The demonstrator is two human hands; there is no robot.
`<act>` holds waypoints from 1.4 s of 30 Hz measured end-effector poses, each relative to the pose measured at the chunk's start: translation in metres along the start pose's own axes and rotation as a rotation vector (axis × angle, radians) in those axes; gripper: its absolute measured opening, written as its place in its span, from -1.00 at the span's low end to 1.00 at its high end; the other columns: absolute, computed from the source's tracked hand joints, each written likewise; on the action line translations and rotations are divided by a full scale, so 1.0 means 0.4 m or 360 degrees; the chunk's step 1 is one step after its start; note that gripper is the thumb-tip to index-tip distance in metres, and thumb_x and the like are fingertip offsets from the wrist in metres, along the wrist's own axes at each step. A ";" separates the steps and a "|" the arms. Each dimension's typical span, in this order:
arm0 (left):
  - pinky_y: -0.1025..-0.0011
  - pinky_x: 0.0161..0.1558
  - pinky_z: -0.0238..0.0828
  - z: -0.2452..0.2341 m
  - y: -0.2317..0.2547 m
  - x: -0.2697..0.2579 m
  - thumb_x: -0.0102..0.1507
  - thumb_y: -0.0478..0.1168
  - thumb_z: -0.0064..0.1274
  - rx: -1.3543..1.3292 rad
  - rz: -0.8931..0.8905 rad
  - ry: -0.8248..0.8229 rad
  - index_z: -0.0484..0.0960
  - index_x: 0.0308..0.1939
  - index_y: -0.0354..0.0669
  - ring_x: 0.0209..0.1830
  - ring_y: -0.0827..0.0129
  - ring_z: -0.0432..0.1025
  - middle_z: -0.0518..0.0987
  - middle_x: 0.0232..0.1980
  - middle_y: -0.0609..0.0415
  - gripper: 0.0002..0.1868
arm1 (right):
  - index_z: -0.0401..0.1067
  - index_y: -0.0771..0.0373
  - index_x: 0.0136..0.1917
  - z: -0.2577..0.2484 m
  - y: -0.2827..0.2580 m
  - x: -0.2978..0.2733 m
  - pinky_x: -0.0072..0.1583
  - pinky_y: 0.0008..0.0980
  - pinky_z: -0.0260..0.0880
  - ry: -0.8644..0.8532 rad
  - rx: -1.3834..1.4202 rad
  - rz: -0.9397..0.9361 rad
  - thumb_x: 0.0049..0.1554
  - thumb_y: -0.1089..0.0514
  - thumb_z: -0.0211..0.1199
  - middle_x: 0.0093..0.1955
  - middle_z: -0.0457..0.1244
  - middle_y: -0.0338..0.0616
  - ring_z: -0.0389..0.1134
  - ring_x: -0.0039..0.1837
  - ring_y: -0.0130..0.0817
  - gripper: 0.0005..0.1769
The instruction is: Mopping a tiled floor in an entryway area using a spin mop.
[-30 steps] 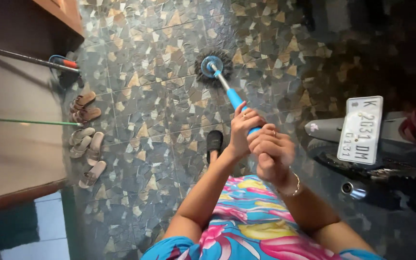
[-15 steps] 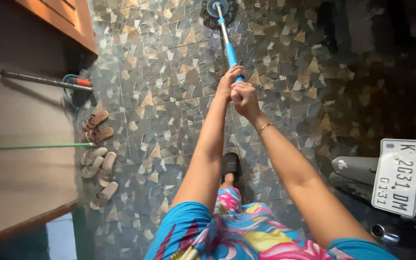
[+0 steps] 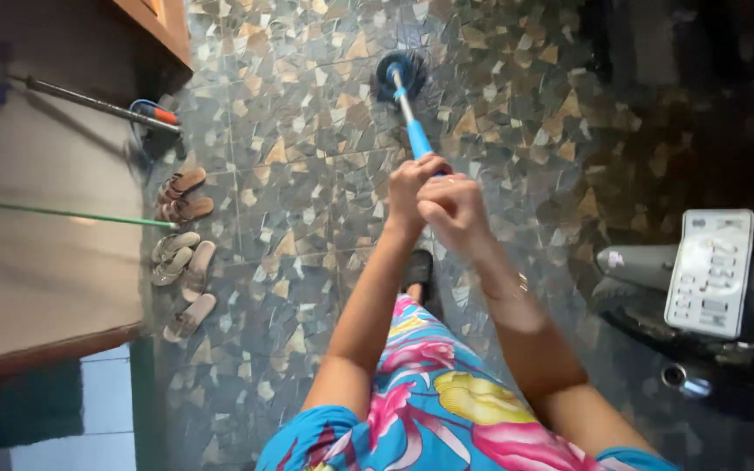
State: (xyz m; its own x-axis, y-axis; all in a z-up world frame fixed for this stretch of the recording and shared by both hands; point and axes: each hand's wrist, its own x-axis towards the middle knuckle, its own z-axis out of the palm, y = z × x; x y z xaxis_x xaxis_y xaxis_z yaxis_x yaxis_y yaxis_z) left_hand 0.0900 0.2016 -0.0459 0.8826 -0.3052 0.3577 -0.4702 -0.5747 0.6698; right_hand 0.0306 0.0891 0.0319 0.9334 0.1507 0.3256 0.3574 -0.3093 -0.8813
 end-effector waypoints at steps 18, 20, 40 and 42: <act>0.25 -0.04 0.22 -0.133 -0.044 -0.032 0.07 -0.07 0.08 -0.0573 0.0647 0.0404 0.50 -0.49 -0.12 -0.35 0.28 0.49 0.55 -0.41 0.08 -0.78 | 0.22 0.35 -0.46 0.139 -0.189 -0.010 -0.06 -0.33 0.31 0.0442 0.0144 -0.0413 -0.12 0.26 0.04 -0.43 0.18 -0.09 0.34 -0.27 -0.22 -0.86; 0.28 -0.04 0.24 -0.108 -0.180 0.054 0.07 -0.06 0.08 -0.0546 0.0558 0.0350 0.49 -0.48 -0.13 -0.33 0.25 0.49 0.53 -0.41 0.08 -0.77 | 0.25 0.40 -0.41 0.203 -0.106 0.103 -0.03 -0.30 0.32 0.0511 0.0110 -0.0399 -0.08 0.27 0.05 -0.39 0.21 -0.05 0.35 -0.24 -0.21 -0.86; -0.12 0.54 -0.21 -0.303 -0.404 0.026 0.22 -0.08 0.06 0.0197 -0.0053 0.0049 0.70 -0.10 0.13 0.20 0.36 0.54 0.69 0.10 0.27 -0.79 | 0.36 0.37 -0.37 0.449 0.010 0.252 -0.16 -0.33 0.19 0.0177 0.0004 -0.0133 0.08 0.25 0.14 -0.41 0.19 -0.10 0.25 -0.32 -0.30 -0.79; -0.19 0.60 -0.34 -0.390 -0.249 -0.054 0.24 -0.06 0.02 0.0169 -0.0189 -0.0024 0.71 -0.12 0.15 0.08 0.36 0.59 0.72 -0.02 0.25 -0.79 | 0.30 0.38 -0.43 0.417 -0.111 0.162 -0.18 -0.36 0.22 0.0081 0.0283 -0.0106 0.06 0.28 0.10 -0.44 0.18 -0.10 0.25 -0.34 -0.28 -0.76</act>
State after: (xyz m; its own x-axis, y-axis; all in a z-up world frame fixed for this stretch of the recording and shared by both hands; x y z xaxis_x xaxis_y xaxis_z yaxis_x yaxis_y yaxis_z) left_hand 0.1175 0.3839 -0.0190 0.9322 -0.2414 0.2697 -0.3606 -0.6841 0.6340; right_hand 0.0698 0.2692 0.0352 0.9099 0.1161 0.3982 0.4113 -0.1288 -0.9023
